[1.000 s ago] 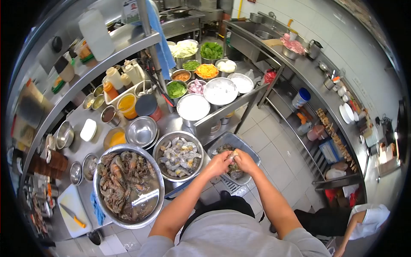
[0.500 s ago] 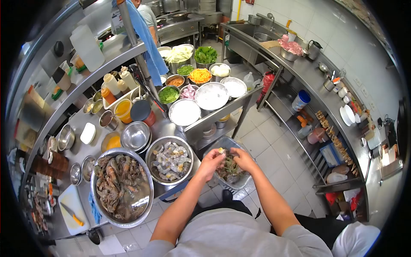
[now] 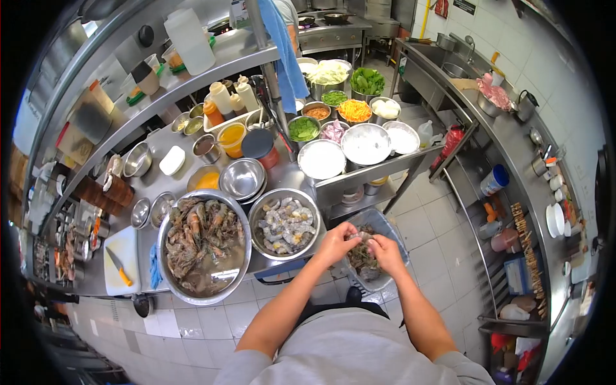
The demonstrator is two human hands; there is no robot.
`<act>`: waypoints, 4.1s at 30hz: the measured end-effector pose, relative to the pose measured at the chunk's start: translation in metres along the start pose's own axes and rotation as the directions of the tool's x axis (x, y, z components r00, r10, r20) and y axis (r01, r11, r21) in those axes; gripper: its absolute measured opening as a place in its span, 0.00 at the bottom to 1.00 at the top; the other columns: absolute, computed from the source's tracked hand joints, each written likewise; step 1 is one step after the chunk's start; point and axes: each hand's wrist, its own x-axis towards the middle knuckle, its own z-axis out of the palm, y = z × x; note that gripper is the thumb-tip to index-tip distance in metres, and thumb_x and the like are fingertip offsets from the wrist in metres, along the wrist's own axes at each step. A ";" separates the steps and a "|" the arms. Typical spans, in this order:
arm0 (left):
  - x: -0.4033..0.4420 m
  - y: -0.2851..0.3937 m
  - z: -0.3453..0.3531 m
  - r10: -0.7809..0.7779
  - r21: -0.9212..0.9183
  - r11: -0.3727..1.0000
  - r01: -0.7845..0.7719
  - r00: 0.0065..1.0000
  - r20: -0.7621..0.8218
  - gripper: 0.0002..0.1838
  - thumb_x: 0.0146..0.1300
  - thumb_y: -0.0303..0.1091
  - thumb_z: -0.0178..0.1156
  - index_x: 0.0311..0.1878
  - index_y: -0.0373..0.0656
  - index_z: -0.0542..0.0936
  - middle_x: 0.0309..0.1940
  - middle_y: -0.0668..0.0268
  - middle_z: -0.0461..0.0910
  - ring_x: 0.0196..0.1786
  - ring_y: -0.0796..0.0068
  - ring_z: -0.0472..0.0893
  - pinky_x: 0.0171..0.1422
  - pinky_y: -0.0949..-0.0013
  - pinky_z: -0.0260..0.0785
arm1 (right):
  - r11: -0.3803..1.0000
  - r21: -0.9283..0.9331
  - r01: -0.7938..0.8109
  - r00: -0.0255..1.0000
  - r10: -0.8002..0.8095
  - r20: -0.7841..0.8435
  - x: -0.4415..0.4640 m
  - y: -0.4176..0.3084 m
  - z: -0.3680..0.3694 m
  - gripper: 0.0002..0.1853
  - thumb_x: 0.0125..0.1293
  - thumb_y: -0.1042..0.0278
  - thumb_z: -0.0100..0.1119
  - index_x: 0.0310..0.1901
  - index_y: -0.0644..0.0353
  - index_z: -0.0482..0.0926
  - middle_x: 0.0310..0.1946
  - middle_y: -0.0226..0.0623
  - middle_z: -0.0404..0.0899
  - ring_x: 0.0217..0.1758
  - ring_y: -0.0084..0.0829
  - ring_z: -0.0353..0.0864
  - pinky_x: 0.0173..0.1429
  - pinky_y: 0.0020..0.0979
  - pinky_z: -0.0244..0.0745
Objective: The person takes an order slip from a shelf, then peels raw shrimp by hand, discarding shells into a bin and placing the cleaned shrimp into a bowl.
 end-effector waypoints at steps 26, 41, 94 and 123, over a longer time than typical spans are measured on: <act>-0.150 -0.004 -0.241 0.364 0.546 0.799 0.251 0.521 -0.772 0.10 0.57 0.28 0.66 0.43 0.40 0.84 0.42 0.54 0.83 0.47 0.51 0.79 0.56 0.54 0.70 | 0.897 -0.180 -0.403 0.909 0.415 0.030 0.011 0.254 -0.027 0.25 0.62 0.71 0.63 0.61 0.61 0.72 0.38 0.37 0.81 0.32 0.32 0.81 0.31 0.32 0.76; -0.269 -0.038 -0.344 0.116 0.592 0.361 0.721 0.595 -0.795 0.17 0.52 0.27 0.64 0.48 0.42 0.82 0.44 0.57 0.83 0.50 0.50 0.79 0.55 0.52 0.73 | 0.873 0.042 -0.485 0.869 0.477 0.134 0.024 0.211 -0.017 0.13 0.68 0.72 0.57 0.53 0.61 0.75 0.31 0.33 0.80 0.23 0.25 0.76 0.23 0.26 0.71; 0.020 0.004 0.049 0.089 0.370 0.922 -0.115 0.992 0.085 0.23 0.63 0.29 0.57 0.62 0.35 0.74 0.48 0.40 0.80 0.53 0.43 0.81 0.57 0.53 0.73 | 0.841 -0.537 0.068 0.980 -0.158 -0.123 0.030 0.005 -0.007 0.13 0.66 0.63 0.51 0.39 0.66 0.74 0.39 0.59 0.80 0.47 0.58 0.78 0.50 0.53 0.71; 0.037 -0.015 0.049 -0.280 -0.553 0.782 0.287 0.955 0.100 0.22 0.70 0.23 0.53 0.64 0.51 0.63 0.51 0.63 0.83 0.39 0.80 0.78 0.42 0.76 0.69 | 0.750 -0.607 -0.265 0.929 0.029 -0.370 0.044 0.095 -0.031 0.18 0.64 0.65 0.50 0.54 0.61 0.76 0.51 0.51 0.81 0.59 0.55 0.77 0.62 0.51 0.70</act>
